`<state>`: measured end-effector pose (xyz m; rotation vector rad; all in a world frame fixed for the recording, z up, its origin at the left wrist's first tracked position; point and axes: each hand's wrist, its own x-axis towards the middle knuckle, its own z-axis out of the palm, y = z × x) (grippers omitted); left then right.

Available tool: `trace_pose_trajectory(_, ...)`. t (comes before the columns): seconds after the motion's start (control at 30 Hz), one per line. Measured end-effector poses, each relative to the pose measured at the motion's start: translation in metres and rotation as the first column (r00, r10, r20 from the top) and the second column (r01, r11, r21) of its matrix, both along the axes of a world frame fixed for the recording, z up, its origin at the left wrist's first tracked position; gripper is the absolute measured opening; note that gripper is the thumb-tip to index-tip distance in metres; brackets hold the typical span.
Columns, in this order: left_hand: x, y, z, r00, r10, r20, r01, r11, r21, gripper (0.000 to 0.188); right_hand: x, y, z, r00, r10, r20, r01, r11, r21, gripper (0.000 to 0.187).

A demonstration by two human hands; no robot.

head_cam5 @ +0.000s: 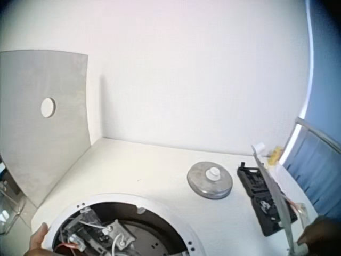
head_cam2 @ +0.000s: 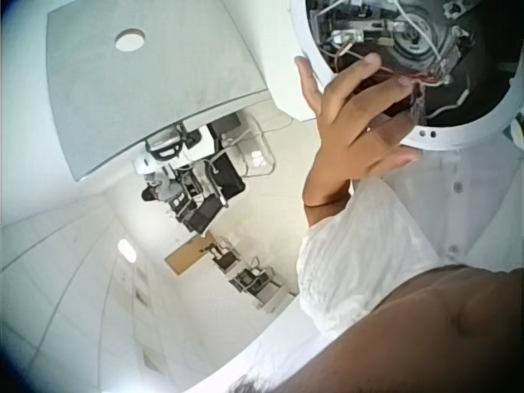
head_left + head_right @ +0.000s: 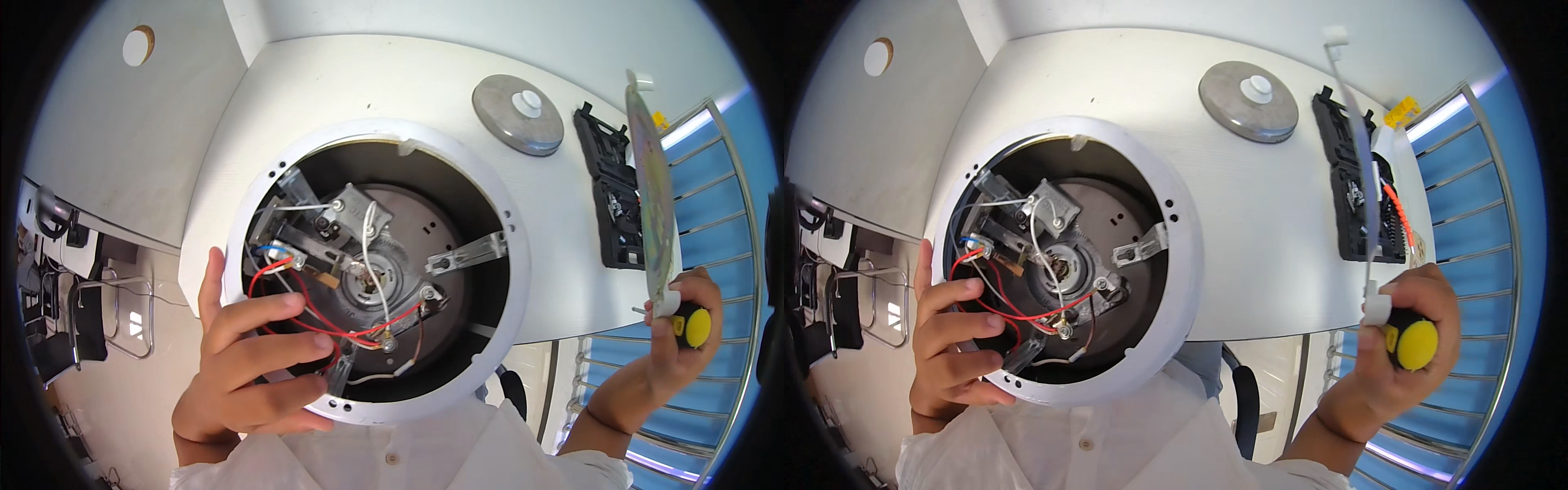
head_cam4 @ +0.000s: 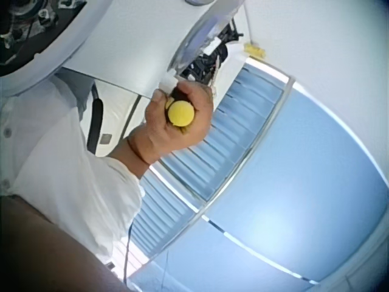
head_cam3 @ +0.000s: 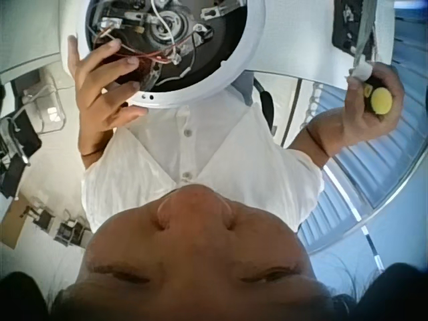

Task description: The person assembles a circular electronic device by placing a reflective disc into a housing, using a screwdriver to tighten screws, and adjusting internal wiring. The person repeatedly positions the disc and secures it with screws while manipulating wires inside the device.

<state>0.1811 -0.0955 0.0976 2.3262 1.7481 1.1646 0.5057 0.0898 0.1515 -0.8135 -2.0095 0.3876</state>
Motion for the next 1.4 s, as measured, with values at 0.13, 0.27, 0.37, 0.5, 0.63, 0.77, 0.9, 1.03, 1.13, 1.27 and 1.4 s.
trace_pose_trajectory(0.13, -0.003, -0.002, -0.002, 1.000, -0.013, -0.019, 0.014, 1.000, 0.021, 0.037, -0.007, 0.001, -0.002, 1.000, -0.021, -0.004, 0.021, 1.000, 0.005, 0.029)
trace_pose_trajectory(0.27, -0.012, 0.014, 0.037, 0.992, -0.064, -0.106, 0.058, 0.997, -0.060, 0.054, -0.013, 0.002, -0.001, 1.000, -0.015, 0.007, 0.015, 1.000, 0.010, 0.029)
trace_pose_trajectory(0.37, 0.007, 0.073, 0.087, 0.928, -0.204, -0.311, 0.164, 0.975, -0.149, 0.067, -0.017, 0.006, 0.006, 1.000, 0.027, -0.006, -0.027, 1.000, -0.015, 0.028)
trace_pose_trajectory(0.5, 0.027, 0.135, 0.073, 0.878, -0.325, -0.351, 0.292, 0.945, -0.146, 0.074, -0.011, 0.005, 0.005, 1.000, 0.028, 0.005, -0.028, 0.997, 0.073, 0.027)
trace_pose_trajectory(0.63, 0.025, 0.140, 0.062, 0.873, -0.332, -0.357, 0.198, 0.910, -0.363, 0.079, 0.004, 0.013, -0.005, 0.998, 0.053, 0.031, -0.055, 0.997, 0.057, 0.028)
trace_pose_trajectory(0.77, 0.026, 0.136, 0.061, 0.898, -0.277, -0.342, 0.154, 0.926, -0.344, 0.082, 0.016, 0.019, -0.008, 0.998, 0.038, 0.044, -0.039, 0.999, 0.027, 0.027)
trace_pose_trajectory(0.9, 0.031, 0.134, 0.067, 0.890, -0.261, -0.375, 0.116, 0.923, -0.366, 0.084, 0.017, 0.019, -0.009, 0.999, 0.053, 0.011, -0.053, 0.999, 0.012, 0.027)
trace_pose_trajectory(1.03, 0.034, 0.137, 0.072, 0.888, -0.225, -0.400, 0.039, 0.905, -0.423, 0.084, 0.014, 0.018, -0.010, 0.998, 0.061, -0.016, -0.061, 0.998, -0.008, 0.027)
trace_pose_trajectory(1.13, 0.036, 0.137, 0.072, 0.893, -0.216, -0.396, 0.048, 0.919, -0.392, 0.083, 0.014, 0.016, -0.009, 0.999, 0.043, -0.027, -0.044, 0.999, -0.021, 0.028)
trace_pose_trajectory(1.27, 0.036, 0.140, 0.071, 0.899, -0.242, -0.365, 0.082, 0.912, -0.403, 0.080, 0.016, 0.017, -0.010, 0.998, 0.047, -0.040, -0.048, 0.999, -0.026, 0.029)
trace_pose_trajectory(1.4, 0.036, 0.140, 0.072, 0.896, -0.251, -0.367, 0.081, 0.904, -0.419, 0.079, 0.021, 0.016, -0.012, 0.996, 0.040, -0.077, -0.042, 0.999, -0.031, 0.027)
